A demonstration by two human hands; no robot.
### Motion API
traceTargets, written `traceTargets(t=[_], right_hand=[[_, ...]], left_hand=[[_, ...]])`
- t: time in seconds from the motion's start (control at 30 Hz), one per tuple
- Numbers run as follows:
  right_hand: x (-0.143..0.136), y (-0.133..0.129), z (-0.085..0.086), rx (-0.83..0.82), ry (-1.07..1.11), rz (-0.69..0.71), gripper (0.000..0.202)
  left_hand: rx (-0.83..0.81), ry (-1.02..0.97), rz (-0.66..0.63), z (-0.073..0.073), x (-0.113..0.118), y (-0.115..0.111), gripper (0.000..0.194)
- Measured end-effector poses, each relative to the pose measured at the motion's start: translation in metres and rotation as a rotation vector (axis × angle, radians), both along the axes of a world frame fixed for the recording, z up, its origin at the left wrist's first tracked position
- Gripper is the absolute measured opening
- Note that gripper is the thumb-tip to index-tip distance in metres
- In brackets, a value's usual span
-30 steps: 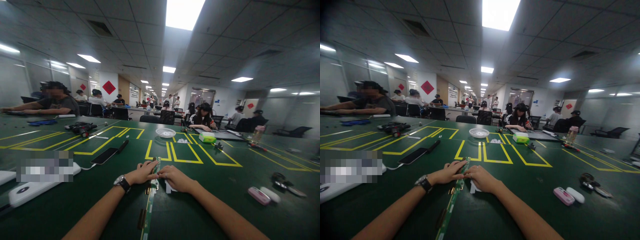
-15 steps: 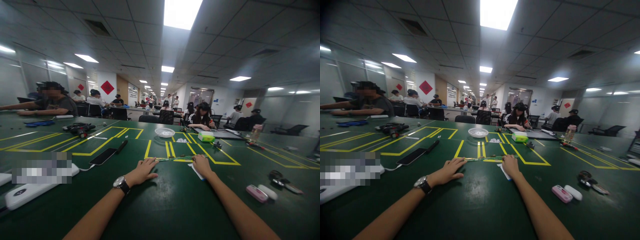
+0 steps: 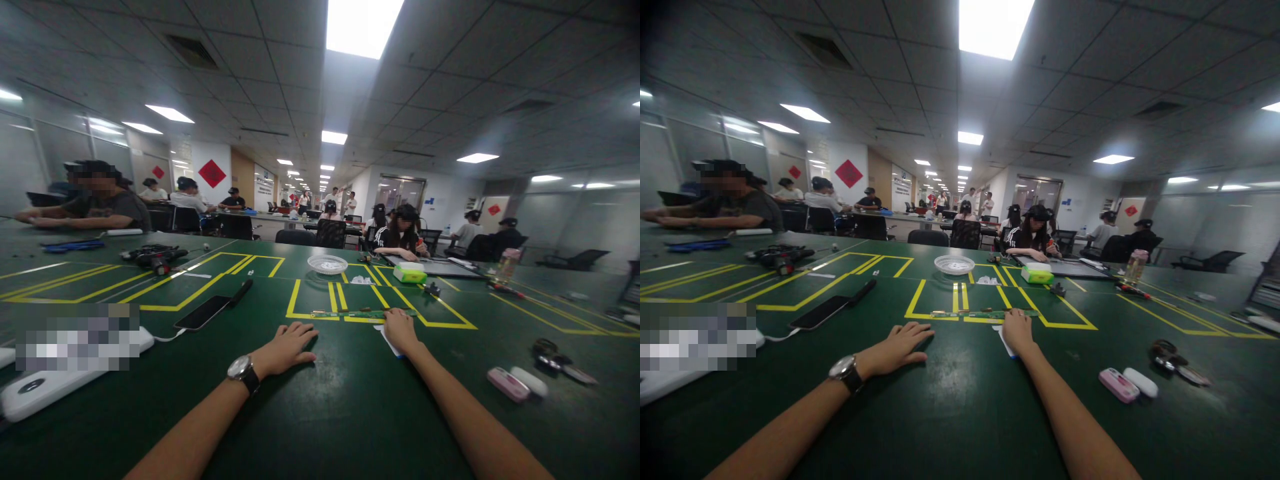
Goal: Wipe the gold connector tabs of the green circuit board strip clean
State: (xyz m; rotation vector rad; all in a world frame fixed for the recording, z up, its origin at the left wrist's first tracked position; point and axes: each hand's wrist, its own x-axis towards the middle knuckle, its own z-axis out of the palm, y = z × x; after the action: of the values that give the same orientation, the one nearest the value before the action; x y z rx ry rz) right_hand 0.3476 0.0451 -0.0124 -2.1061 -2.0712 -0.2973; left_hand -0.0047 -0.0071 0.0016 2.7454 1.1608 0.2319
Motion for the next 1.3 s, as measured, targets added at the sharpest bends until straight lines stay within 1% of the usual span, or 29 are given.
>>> traceTargets(t=[0.27,0.37,0.5,0.6,0.67,0.73,0.8,0.9,0.97,1.0,1.07,1.13,1.2,1.23,1.27,1.3], right_hand=[[0.003,0.002,-0.003,-0.046,0.012,-0.004,0.046],[0.004,0.000,0.002,-0.042,0.012,0.015,0.045],[0.004,-0.006,0.013,-0.027,0.006,0.053,0.041],[-0.002,-0.011,0.020,-0.020,-0.003,0.089,0.040],[-0.009,-0.013,0.021,-0.015,-0.011,0.116,0.037],[-0.022,-0.015,0.020,0.002,0.001,0.192,0.034],[-0.040,-0.021,0.017,0.017,0.043,0.326,0.031],[-0.077,-0.037,0.016,0.012,0.122,0.612,0.037],[-0.102,-0.054,0.018,-0.003,0.156,0.841,0.041],[-0.114,-0.063,0.019,-0.011,0.165,0.933,0.042],[-0.131,-0.078,0.024,-0.032,0.170,1.051,0.041],[-0.139,-0.088,0.029,-0.053,0.159,1.116,0.038],[-0.136,-0.088,0.034,-0.058,0.141,1.129,0.037],[-0.131,-0.084,0.035,-0.048,0.129,1.100,0.037],[-0.124,-0.078,0.037,-0.030,0.114,1.040,0.035],[-0.115,-0.071,0.037,-0.007,0.092,0.940,0.033]], left_hand=[[0.011,-0.015,-0.006,-0.002,-0.002,0.000,0.053],[0.028,-0.016,-0.006,0.000,-0.002,-0.001,0.053],[0.085,-0.041,0.005,0.005,0.000,-0.002,0.050],[0.158,-0.082,0.015,0.011,0.002,-0.003,0.047],[0.196,-0.104,0.029,0.014,0.002,-0.003,0.045],[0.223,-0.117,0.043,0.016,0.003,-0.002,0.044],[0.237,-0.121,0.059,0.017,0.003,-0.002,0.044],[0.226,-0.110,0.079,0.014,0.001,-0.001,0.044],[0.195,-0.088,0.068,0.011,0.000,0.000,0.046],[0.173,-0.072,0.053,0.010,-0.001,0.000,0.048],[0.115,-0.032,0.023,0.007,-0.003,0.000,0.051],[0.056,0.000,0.011,0.005,-0.004,-0.001,0.055],[0.016,0.011,0.016,0.005,-0.005,-0.001,0.058],[0.006,0.009,0.019,0.005,-0.005,-0.001,0.060],[0.002,0.004,0.024,0.006,-0.005,-0.002,0.061],[0.000,0.000,0.025,0.006,-0.005,-0.002,0.062]])
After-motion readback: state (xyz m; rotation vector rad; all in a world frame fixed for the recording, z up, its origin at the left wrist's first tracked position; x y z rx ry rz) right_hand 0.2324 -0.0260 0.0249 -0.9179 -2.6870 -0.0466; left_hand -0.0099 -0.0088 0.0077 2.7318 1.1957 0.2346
